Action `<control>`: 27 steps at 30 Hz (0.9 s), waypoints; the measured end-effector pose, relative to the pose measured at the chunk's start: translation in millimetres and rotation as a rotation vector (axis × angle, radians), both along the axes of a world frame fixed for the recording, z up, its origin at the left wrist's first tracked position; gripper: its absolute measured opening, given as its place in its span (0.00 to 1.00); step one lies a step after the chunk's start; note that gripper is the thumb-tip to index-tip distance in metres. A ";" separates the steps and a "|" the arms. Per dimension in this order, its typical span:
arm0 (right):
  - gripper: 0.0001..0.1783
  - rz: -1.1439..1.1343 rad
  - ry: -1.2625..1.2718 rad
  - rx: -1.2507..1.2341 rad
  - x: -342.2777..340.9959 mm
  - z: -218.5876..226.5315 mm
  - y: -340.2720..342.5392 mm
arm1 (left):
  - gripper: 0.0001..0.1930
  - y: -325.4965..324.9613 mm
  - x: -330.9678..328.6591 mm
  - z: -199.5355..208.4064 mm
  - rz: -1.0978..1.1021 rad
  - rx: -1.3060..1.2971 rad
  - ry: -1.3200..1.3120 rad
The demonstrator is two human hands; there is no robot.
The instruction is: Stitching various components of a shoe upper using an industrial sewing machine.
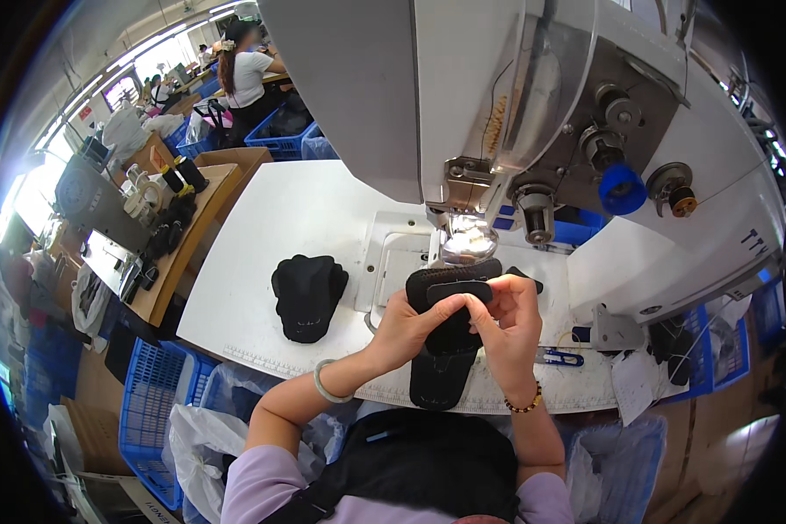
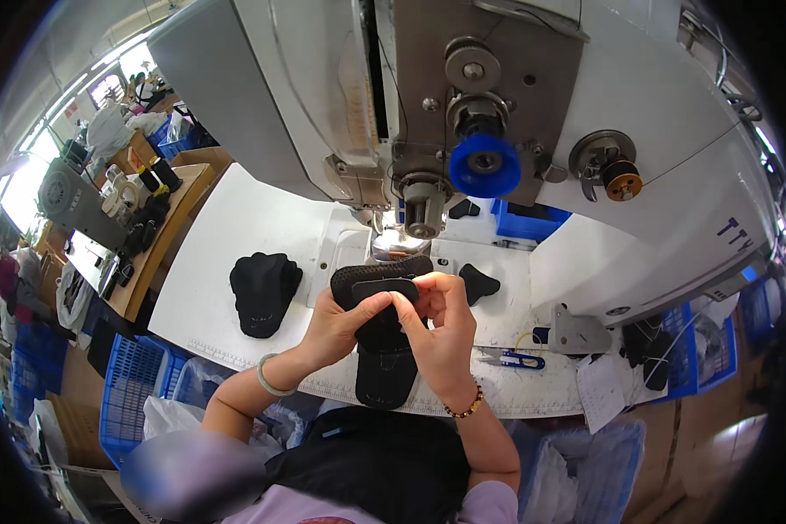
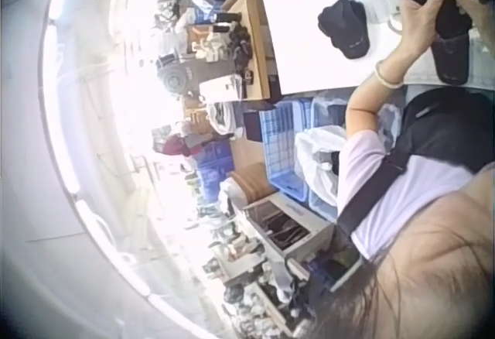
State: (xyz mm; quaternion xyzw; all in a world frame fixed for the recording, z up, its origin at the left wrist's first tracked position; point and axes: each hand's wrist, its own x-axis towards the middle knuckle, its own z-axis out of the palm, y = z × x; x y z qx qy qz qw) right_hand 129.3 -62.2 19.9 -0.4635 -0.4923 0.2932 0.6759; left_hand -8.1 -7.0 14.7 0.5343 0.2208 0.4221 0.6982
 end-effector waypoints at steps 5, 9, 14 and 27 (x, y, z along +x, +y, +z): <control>0.16 0.032 0.018 -0.006 0.7 1.7 5.2 | 0.12 4.5 -0.8 -0.8 0.005 0.007 0.018; 0.17 0.030 0.015 -0.009 -1.7 4.3 9.1 | 0.13 6.9 -2.9 0.2 -0.007 0.055 0.047; 0.17 0.042 0.016 -0.025 -2.5 4.4 9.4 | 0.13 6.9 -5.2 0.3 0.014 0.085 0.109; 0.17 -0.319 -1.171 0.634 32.5 -25.4 0.1 | 0.11 7.1 -6.6 19.3 0.001 -0.193 -0.113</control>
